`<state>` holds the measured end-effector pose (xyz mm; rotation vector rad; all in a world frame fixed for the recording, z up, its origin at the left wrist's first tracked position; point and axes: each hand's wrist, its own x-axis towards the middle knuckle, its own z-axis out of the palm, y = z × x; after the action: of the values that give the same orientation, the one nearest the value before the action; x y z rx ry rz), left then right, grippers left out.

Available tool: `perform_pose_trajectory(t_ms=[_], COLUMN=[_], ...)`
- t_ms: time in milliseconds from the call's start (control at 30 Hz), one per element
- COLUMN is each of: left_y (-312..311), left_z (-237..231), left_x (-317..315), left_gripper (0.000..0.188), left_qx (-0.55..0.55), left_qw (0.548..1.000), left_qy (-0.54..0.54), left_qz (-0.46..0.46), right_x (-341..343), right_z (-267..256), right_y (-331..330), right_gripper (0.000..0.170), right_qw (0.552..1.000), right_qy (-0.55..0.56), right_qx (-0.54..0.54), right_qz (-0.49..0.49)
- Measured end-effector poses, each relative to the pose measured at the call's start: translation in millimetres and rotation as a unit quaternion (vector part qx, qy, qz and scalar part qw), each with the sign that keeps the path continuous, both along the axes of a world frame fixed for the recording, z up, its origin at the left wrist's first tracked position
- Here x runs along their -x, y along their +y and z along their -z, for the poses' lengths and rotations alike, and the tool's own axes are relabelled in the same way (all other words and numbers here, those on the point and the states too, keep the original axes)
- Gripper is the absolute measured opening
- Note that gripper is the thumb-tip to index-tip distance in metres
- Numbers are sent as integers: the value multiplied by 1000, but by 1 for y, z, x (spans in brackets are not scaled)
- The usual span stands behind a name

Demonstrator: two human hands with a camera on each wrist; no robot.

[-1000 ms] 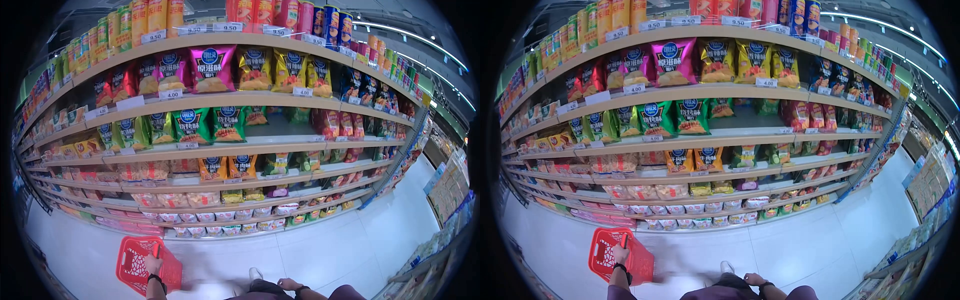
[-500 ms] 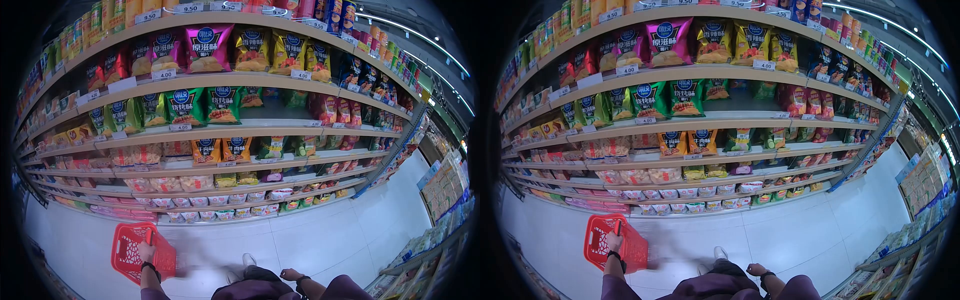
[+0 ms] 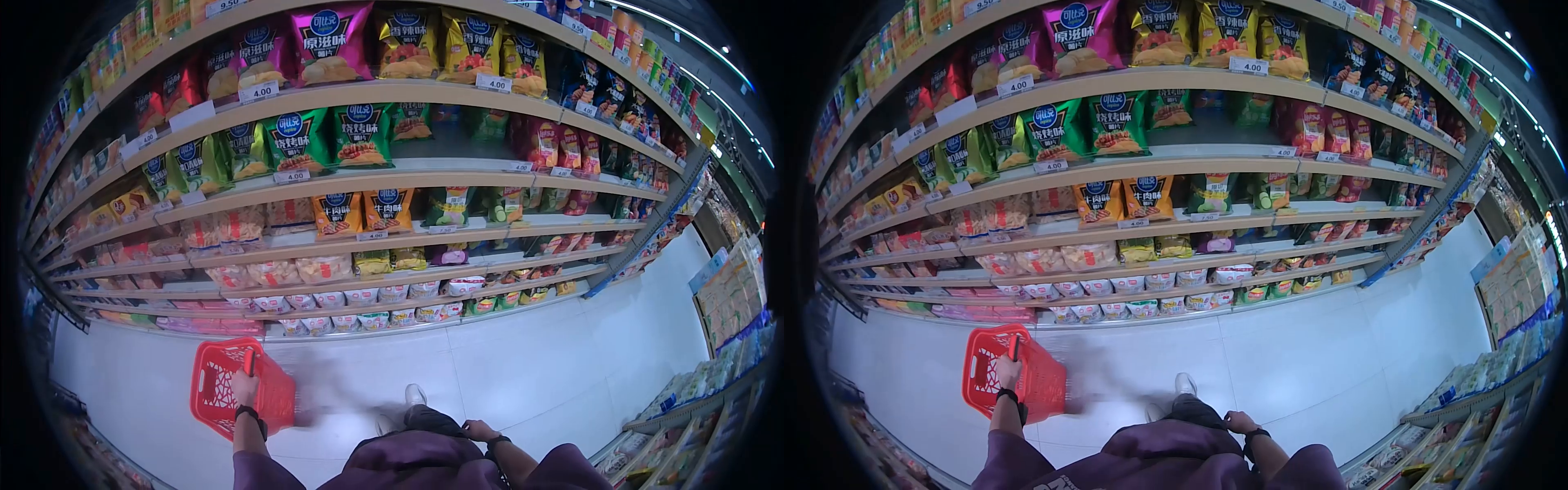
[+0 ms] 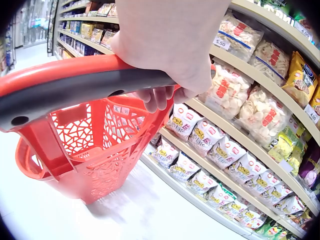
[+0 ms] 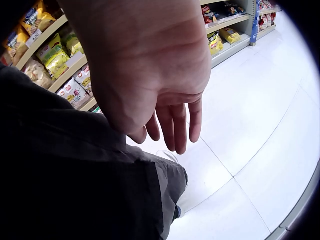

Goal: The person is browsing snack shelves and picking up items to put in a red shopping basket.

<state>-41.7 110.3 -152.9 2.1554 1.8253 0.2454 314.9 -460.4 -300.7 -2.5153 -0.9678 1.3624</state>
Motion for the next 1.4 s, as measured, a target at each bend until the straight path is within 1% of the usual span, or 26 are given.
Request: perform_pose_trajectory(t_ms=[33, 100, 133, 167, 300, 400, 433, 533, 567, 633, 700, 800, 833, 867, 933, 967, 1067, 1200, 1233, 1333, 1400], left_y=[3, 0, -4, -8, -15, -21, -17, -28, -30, -28, -27, -35, -29, -31, -31, -37, -53, -75, -80, -92, -96], left_z=[11, 17, 11, 6, 10, 11, 23, 5, 0, -5, 1, -10, 0, 4, 8, 10, 19, 38, 41, 38, 36], left_x=[4, 5, 3, 1, 1, 5, 12, 14, 15, 19, 24, 19, 24, 24, 26, 26, 19, 19, 19, 20, 21], left_gripper=[29, 29, 29, 29, 32, 35, 38, 42, 45, 43, 40, 35, 40, 41, 42, 41, 40, 39, 39, 39, 40], left_qx=[-5, -7, -8, 8, 17, 31, 11, 12, 25, 20, 0, 10, 37, 55, 88, 87, 143, 138, 133, 126, 113], left_qw=[1000, 999, 999, 999, 1000, 999, 998, 997, 997, 996, 997, 997, 996, 995, 994, 995, 987, 985, 986, 985, 985], left_qy=[-5, -26, -35, -26, 6, -9, 10, 37, 47, 60, 64, 53, 75, 66, 47, 5, 10, 15, 19, 15, 0], left_qz=[11, 24, 30, 23, 18, 43, 61, 70, 54, 54, 43, 47, 42, 41, 37, 51, 67, 97, 101, 114, 132], right_x=[0, 1, 1, 0, -5, -17, -20, -30, -32, -39, -47, -61, -67, -73, -88, -93, -107, -109, -111, -105, -98], right_z=[-1, -1, 1, 2, 1, -3, -6, -15, -17, -23, -23, -32, -30, -29, -22, -25, -18, -21, -5, 7, -8], right_y=[-1, -6, -8, -10, -11, -12, -10, -9, -8, -7, -11, -15, -17, -21, -31, -34, -46, -49, -54, -58, -52], right_gripper=[43, 40, 40, 39, 38, 37, 38, 37, 37, 36, 35, 35, 34, 33, 32, 31, 29, 29, 32, 33, 33], right_qw=[1000, 1000, 1000, 1000, 999, 998, 998, 997, 997, 997, 995, 991, 989, 986, 980, 977, 969, 967, 971, 975, 972], right_qy=[-4, -12, -12, -16, -28, -32, -45, -32, -39, -49, -54, -79, -91, -97, -76, -74, -91, -89, -111, -99, -49], right_qx=[-3, -7, -14, -11, -13, -21, -22, -22, -18, -13, -7, -3, -7, -14, -40, -49, -56, -53, -66, -50, -17], right_qz=[-3, -9, -3, 1, 24, 40, 38, 66, 67, 65, 89, 109, 120, 135, 179, 195, 223, 232, 200, 193, 230])
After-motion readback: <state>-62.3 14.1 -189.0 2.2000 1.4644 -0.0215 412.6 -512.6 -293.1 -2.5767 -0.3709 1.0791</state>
